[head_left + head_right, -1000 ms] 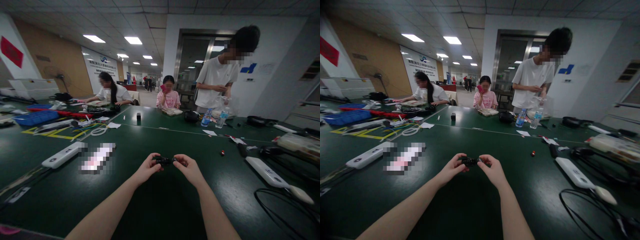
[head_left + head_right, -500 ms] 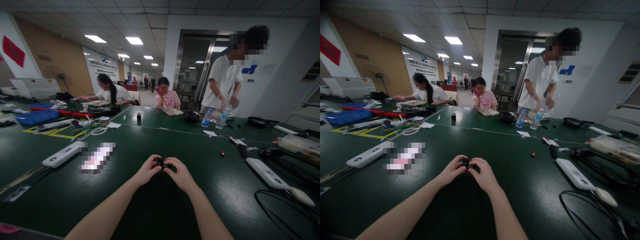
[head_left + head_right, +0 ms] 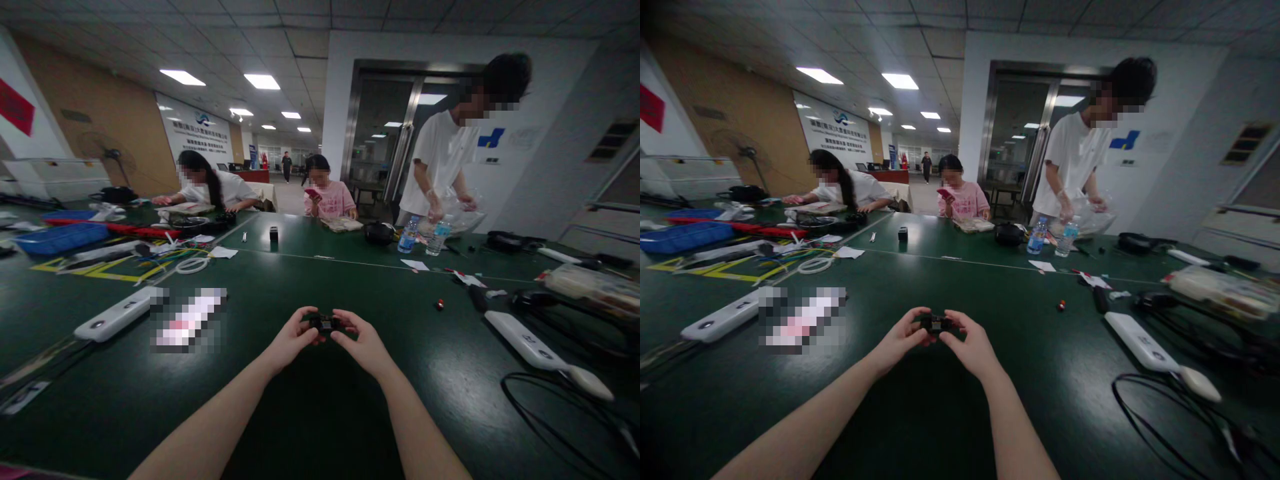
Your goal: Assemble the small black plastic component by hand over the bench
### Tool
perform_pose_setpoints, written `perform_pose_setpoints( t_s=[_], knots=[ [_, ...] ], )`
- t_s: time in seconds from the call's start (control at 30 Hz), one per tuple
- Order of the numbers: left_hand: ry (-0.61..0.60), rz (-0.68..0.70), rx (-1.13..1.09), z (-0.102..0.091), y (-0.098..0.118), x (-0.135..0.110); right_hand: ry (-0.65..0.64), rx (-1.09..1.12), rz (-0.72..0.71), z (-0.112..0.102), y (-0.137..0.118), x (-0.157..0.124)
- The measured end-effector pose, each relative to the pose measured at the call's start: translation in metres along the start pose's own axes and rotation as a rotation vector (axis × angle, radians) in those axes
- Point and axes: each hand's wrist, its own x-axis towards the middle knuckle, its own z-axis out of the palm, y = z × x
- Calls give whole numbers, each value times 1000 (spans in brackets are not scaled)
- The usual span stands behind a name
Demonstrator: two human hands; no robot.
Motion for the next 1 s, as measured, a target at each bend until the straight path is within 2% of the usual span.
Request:
perform_pose_setpoints(
  t_s=[0.23, 0.37, 0.5, 0.77, 1.0],
  knots=[
    [20, -52, 4, 1, 0, 0, 13, 17, 15, 3, 4, 1],
    [27, -173, 30, 1, -1, 1, 1, 5, 12, 6, 4, 0],
    [94, -268, 84, 3, -3, 4, -34, -2, 30, 9, 1, -2],
    [132, -272, 145, 5, 2, 3, -55, -60, 58, 11, -2, -4],
    [128, -234, 128, 2, -5, 5, -65, -74, 43, 12, 0, -3]
  ],
)
